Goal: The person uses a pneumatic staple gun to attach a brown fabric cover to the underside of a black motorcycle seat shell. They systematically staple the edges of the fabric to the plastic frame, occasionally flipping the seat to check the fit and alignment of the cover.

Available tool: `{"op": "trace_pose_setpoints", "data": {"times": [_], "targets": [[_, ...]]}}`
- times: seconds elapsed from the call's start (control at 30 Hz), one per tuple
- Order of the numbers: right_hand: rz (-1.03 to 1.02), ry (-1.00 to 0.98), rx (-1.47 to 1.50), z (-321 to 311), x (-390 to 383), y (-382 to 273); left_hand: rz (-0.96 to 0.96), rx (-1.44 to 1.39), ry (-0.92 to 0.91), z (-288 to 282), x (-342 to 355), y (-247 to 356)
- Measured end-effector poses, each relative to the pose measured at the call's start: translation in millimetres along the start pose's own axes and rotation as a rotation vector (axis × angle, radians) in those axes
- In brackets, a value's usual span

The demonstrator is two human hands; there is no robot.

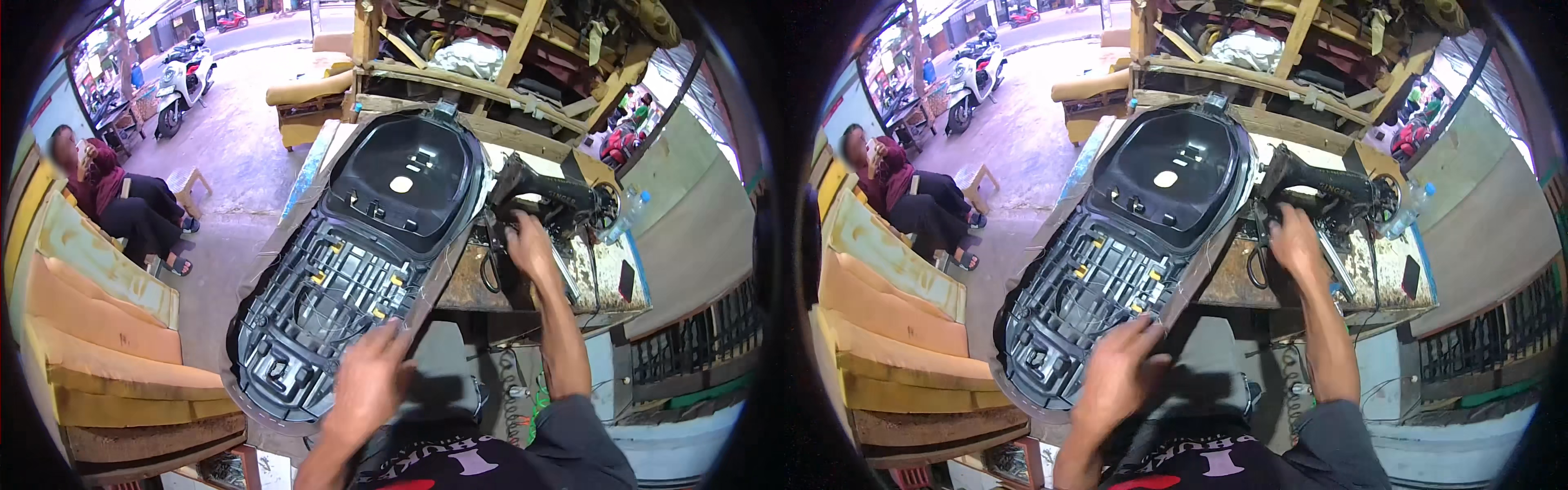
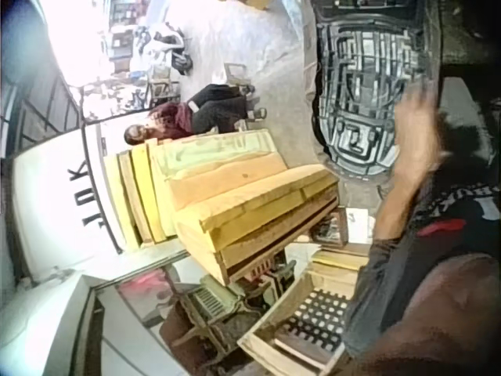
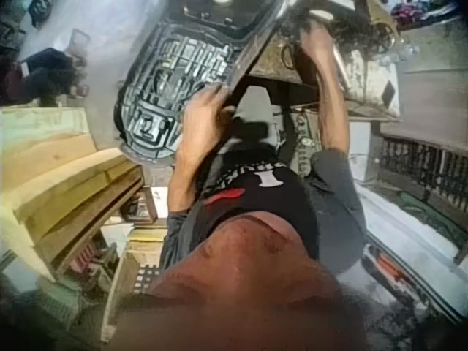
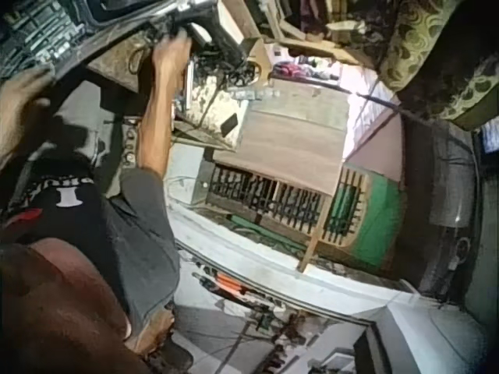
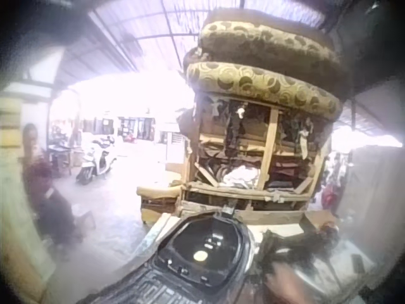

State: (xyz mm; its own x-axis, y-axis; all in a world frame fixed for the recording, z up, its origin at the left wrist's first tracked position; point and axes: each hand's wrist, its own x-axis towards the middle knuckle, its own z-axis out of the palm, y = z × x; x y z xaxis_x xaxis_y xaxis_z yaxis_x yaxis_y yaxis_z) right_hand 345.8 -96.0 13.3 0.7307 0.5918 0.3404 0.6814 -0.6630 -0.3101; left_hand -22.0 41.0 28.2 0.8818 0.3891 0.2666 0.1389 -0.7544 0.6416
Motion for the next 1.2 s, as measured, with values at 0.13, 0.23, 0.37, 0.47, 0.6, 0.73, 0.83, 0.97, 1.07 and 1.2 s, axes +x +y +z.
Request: {"op": "trace_pose_setpoints", "data": {"times": [0.13,0.23,0.37,0.47,0.6,0.73,0.83,0.97,1.07,1.2], "targets": [[0.261,-0.321,-0.474,-2.0,-43.9,79.6,-0.23,0.08,0.362,-93.4,0.9,-61.1],[0.37,-0.275,-0.443,13.4,-28.4,102.1,-0.406,-0.059,0.208,-139.3,21.1,-191.2],[0.389,-0.267,-0.372,7.4,-23.8,120.5,-0.808,-0.79,0.019,-98.9,22.0,-280.5],[0.494,-0.114,-0.215,-53.4,-37.3,34.4,-0.6,-0.859,-0.053,-113.6,28.8,-225.6],[0.353,-0.217,0.157,-77.7,-67.5,-10.7,-0.538,-0.667,0.003,-139.4,20.6,-142.7],[0.253,-0.422,0.25,-61.3,-71.2,-69.4,-0.49,-0.451,0.13,-132.8,-3.8,-111.7],[0.221,-0.478,0.171,-62.1,-76.1,-86.7,-0.479,-0.456,0.152,-130.8,-3.9,-80.0],[0.14,-0.537,0.157,-57.4,-71.6,-99.1,-0.404,-0.44,0.181,-129.1,-5.0,-78.5],[0.069,-0.496,0.16,-45.8,-67.5,-83.1,-0.463,-0.42,0.178,-131.2,-1.6,-75.4],[0.002,-0.532,0.147,-43.4,-57.0,-80.0,-0.473,-0.393,0.188,-131.0,-4.3,-79.7]]}}
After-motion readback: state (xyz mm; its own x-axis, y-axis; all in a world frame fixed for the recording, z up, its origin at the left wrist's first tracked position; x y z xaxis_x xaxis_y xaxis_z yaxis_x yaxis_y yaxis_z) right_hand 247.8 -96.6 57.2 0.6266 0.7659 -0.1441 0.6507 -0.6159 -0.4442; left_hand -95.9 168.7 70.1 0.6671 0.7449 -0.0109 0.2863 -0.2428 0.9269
